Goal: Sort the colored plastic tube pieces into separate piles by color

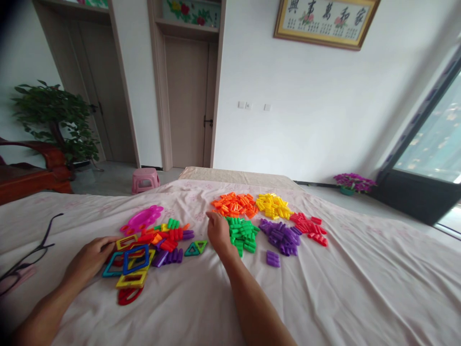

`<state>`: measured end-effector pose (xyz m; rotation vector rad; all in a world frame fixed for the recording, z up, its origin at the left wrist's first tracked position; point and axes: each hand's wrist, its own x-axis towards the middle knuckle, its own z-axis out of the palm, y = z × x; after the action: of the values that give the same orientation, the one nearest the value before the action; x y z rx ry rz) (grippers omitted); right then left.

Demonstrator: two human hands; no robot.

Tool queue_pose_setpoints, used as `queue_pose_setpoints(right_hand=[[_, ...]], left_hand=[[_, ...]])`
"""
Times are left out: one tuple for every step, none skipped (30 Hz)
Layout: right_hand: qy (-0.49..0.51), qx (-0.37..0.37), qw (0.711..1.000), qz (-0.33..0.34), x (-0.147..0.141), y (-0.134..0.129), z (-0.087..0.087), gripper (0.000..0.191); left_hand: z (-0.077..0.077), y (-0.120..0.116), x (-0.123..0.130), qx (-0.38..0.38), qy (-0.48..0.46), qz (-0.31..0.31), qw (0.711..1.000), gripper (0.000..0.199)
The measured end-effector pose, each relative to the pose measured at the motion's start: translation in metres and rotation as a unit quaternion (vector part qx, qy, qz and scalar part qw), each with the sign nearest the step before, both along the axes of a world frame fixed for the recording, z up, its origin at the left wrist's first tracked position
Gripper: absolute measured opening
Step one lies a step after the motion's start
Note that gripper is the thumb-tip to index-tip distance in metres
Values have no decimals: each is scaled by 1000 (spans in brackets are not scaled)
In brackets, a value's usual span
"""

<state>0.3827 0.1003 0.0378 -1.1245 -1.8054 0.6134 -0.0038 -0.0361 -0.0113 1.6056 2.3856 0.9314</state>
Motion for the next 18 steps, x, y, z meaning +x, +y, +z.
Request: queue_pose_setpoints(right_hand=[[-82, 42, 996, 0, 1, -3, 1, 36], [-153, 74, 985, -2, 2, -6, 2, 38], [-214, 96, 972, -9, 4, -8, 3, 38], [-264, 109, 958, -23, 6, -10, 4, 38], [-306, 115, 944, -41, 7, -12, 4, 37], [-342, 113, 931, -59, 9, -12, 4, 35], [-374, 104, 919, -75, 10, -12, 4, 33], [-401, 90, 908, -87, 12, -12, 5, 31], [-423, 72, 898, -96, 13, -11, 6, 29], [-438, 54, 892, -102, 14, -11, 8, 29], [-445, 37, 888, -107, 15, -10, 10, 30], [-446, 25, 888, -112, 16, -9, 13, 31], [-439, 18, 891, -116, 17, -8, 17, 32], [-427, 15, 896, -119, 20, -7, 21, 34], [-411, 13, 903, -123, 23, -4, 25, 35], [-391, 7, 911, -130, 28, -1, 28, 36], [-370, -3, 919, -136, 34, 3, 32, 38], [-349, -18, 926, -144, 41, 9, 35, 40]], left_hand=[[0, 0, 0, 0, -3, 0, 1000, 40], [0, 0, -1, 2, -4, -2, 1000, 39], [-1, 0, -1, 4, -5, -2, 1000, 38], [-1, 1, -2, 6, -5, -3, 1000, 38], [-2, 1, -2, 9, -3, -4, 1000, 37], [-2, 1, -2, 12, -2, -3, 1000, 37], [-2, 2, -3, 14, -2, -2, 1000, 37], [-2, 2, -2, 14, -3, -1, 1000, 37], [-2, 2, -2, 14, -5, -1, 1000, 37], [-2, 2, -2, 12, -8, -1, 1000, 37], [-2, 2, -2, 10, -12, -1, 1000, 37], [-2, 2, -2, 6, -15, -1, 1000, 37], [-3, 2, -2, 4, -17, -1, 1000, 38], [-3, 3, -3, 3, -18, -1, 1000, 38], [-4, 3, -4, 2, -19, -1, 1000, 38], [-5, 4, -5, 2, -19, -1, 1000, 38], [-6, 4, -6, 3, -19, -2, 1000, 37], [-7, 5, -6, 5, -19, -2, 1000, 37]])
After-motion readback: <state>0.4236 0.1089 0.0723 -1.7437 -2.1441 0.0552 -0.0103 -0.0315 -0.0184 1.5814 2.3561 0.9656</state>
